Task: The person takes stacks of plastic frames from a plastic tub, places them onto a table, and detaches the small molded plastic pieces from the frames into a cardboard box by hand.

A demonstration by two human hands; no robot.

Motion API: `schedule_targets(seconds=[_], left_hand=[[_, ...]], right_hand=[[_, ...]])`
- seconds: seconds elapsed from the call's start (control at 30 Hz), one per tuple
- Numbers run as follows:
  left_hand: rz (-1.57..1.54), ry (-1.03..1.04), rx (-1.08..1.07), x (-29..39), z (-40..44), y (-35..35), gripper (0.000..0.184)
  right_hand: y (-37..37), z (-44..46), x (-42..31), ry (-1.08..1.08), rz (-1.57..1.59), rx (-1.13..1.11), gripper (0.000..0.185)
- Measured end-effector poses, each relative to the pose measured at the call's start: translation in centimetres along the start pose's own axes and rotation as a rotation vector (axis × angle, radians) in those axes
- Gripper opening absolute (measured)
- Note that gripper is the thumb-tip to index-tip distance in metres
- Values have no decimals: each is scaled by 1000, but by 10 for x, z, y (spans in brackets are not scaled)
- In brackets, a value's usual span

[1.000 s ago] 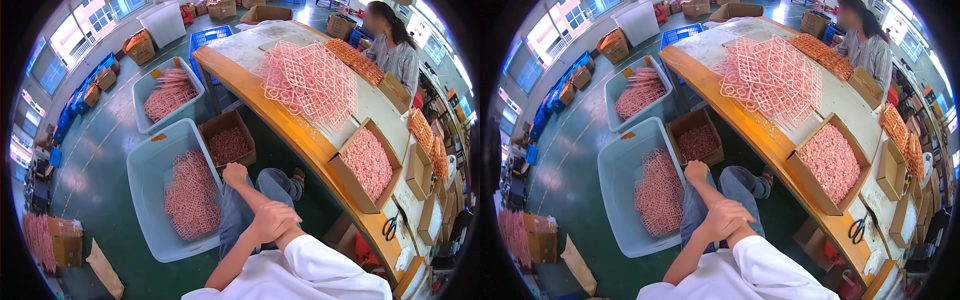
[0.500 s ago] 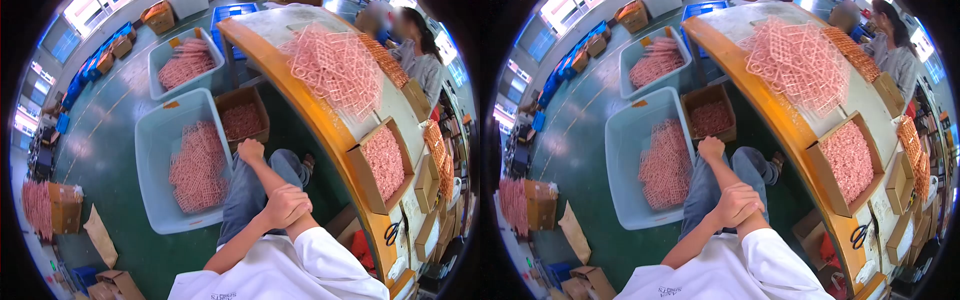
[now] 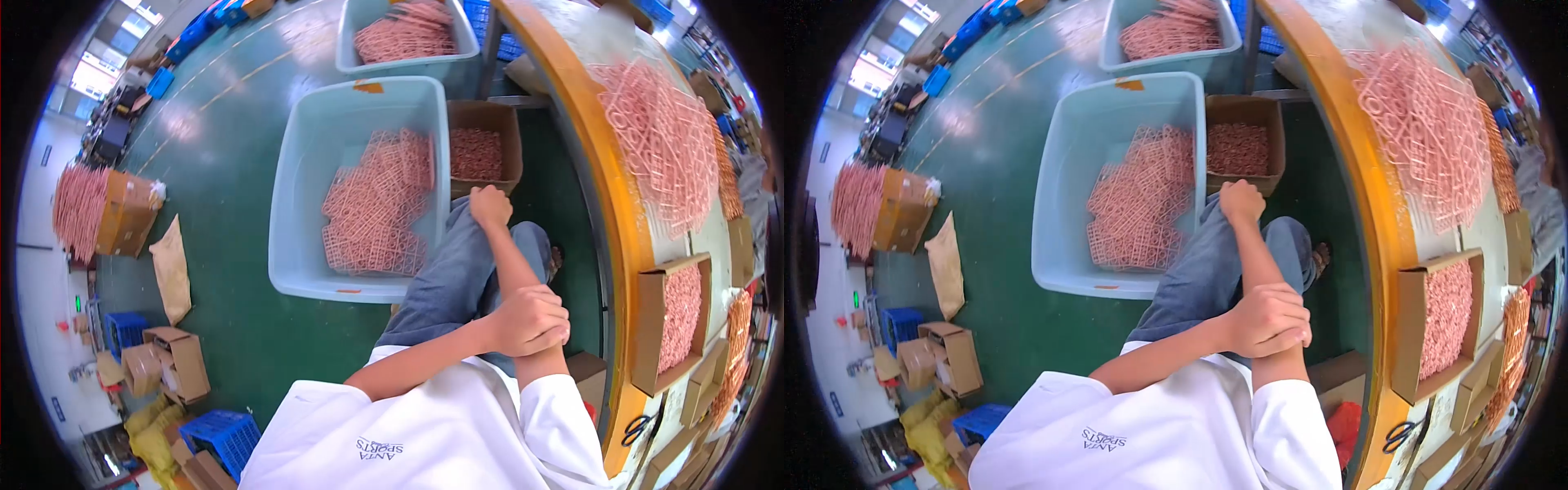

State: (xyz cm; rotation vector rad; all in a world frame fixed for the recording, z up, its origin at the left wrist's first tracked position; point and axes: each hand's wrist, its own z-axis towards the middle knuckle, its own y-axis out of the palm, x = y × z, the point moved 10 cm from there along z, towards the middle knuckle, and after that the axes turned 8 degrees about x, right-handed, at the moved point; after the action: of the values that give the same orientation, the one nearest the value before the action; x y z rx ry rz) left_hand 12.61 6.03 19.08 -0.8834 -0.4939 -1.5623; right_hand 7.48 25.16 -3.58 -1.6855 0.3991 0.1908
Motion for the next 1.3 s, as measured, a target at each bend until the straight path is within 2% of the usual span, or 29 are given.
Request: schedule_targets(seconds=[1.1,1.23,1.3], left_hand=[[-11,65,106,-10,-4,-18,21],[-13,33,17,-13,-5,-20,15],[272,36,97,-19,-4,-54,17]], right_hand=[[13,16,-5,10,-32,-41,41],[14,15,-3,16,-36,-35,39],[16,14,-2,12,-38,-39,38]])
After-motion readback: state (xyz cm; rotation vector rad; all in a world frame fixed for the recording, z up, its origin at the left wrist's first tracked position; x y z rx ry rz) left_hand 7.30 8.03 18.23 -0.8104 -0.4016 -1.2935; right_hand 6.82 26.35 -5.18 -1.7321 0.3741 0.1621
